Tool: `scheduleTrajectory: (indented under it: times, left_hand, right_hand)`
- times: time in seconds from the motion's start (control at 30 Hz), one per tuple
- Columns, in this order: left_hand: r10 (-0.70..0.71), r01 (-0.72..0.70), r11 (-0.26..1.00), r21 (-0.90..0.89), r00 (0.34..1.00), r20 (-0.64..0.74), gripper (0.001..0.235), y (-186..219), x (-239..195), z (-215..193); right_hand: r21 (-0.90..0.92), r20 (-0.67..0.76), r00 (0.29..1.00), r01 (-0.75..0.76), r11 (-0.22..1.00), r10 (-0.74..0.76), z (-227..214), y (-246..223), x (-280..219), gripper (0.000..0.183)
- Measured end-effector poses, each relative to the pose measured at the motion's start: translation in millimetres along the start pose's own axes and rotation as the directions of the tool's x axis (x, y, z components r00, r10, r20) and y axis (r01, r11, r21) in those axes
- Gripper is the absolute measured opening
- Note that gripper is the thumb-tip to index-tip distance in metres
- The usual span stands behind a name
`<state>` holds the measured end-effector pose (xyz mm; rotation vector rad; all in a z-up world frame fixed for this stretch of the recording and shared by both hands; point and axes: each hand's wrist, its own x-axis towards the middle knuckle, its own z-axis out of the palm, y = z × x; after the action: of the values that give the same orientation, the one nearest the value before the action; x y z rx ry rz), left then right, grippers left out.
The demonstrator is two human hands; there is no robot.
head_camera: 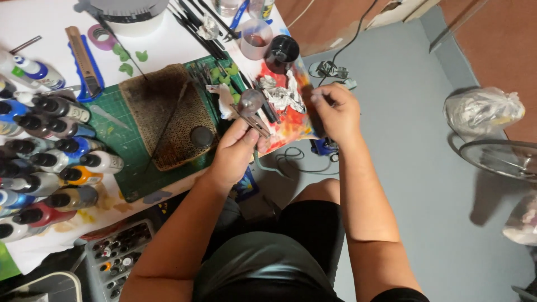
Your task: Cleaning and reassembling an airbrush tool at a workstation
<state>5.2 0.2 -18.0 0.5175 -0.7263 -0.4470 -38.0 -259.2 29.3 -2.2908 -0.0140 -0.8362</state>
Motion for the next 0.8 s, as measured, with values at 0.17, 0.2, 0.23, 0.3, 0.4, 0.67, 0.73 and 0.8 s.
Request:
scheduleTrajectory:
  times: [0.17, 0.2, 0.23, 0.3, 0.4, 0.67, 0.73, 0.8]
  left_hand:
    - [-0.024, 0.024, 1.000, 0.009, 1.000, 0.007, 0.023, 1, -2, -3]
    - [-0.028, 0.028, 1.000, 0.005, 1.000, 0.005, 0.023, 0, -3, -5]
    - [-0.026, 0.026, 1.000, 0.010, 1.000, 0.003, 0.023, 3, -2, -3]
    - [-0.027, 0.027, 1.000, 0.003, 1.000, -0.010, 0.021, 8, -1, 2]
    - [-0.037, 0.037, 0.999, 0.000, 0.999, -0.024, 0.023, 10, -2, 6]
    - [-0.047, 0.047, 0.999, 0.010, 0.999, -0.006, 0.022, 10, 0, 5]
    - [-0.048, 0.048, 0.999, 0.018, 0.999, -0.017, 0.023, 11, -1, 5]
    - [-0.055, 0.055, 0.998, 0.001, 0.998, -0.026, 0.021, 10, -3, 3]
  right_hand:
    - [-0.034, 0.045, 0.997, 0.065, 0.997, -0.063, 10, -18, 3, 0.009]
    - [-0.053, 0.071, 0.994, 0.083, 0.995, -0.079, 12, -21, 4, 0.009]
    - [-0.049, 0.072, 0.994, 0.086, 0.995, -0.082, 12, -23, 3, 0.009]
    - [-0.094, 0.072, 0.995, 0.075, 0.993, -0.069, 14, -27, 1, 0.013]
    - [-0.114, 0.050, 0.997, 0.069, 0.991, -0.064, 16, -39, -3, 0.017]
    - [-0.083, 0.068, 0.996, 0.059, 0.995, -0.054, 15, -44, -1, 0.024]
    - [-0.059, 0.076, 0.996, 0.055, 0.997, -0.051, 15, -43, 0, 0.021]
    - [-0.080, 0.068, 0.997, 0.043, 0.996, -0.038, 15, -40, -3, 0.012]
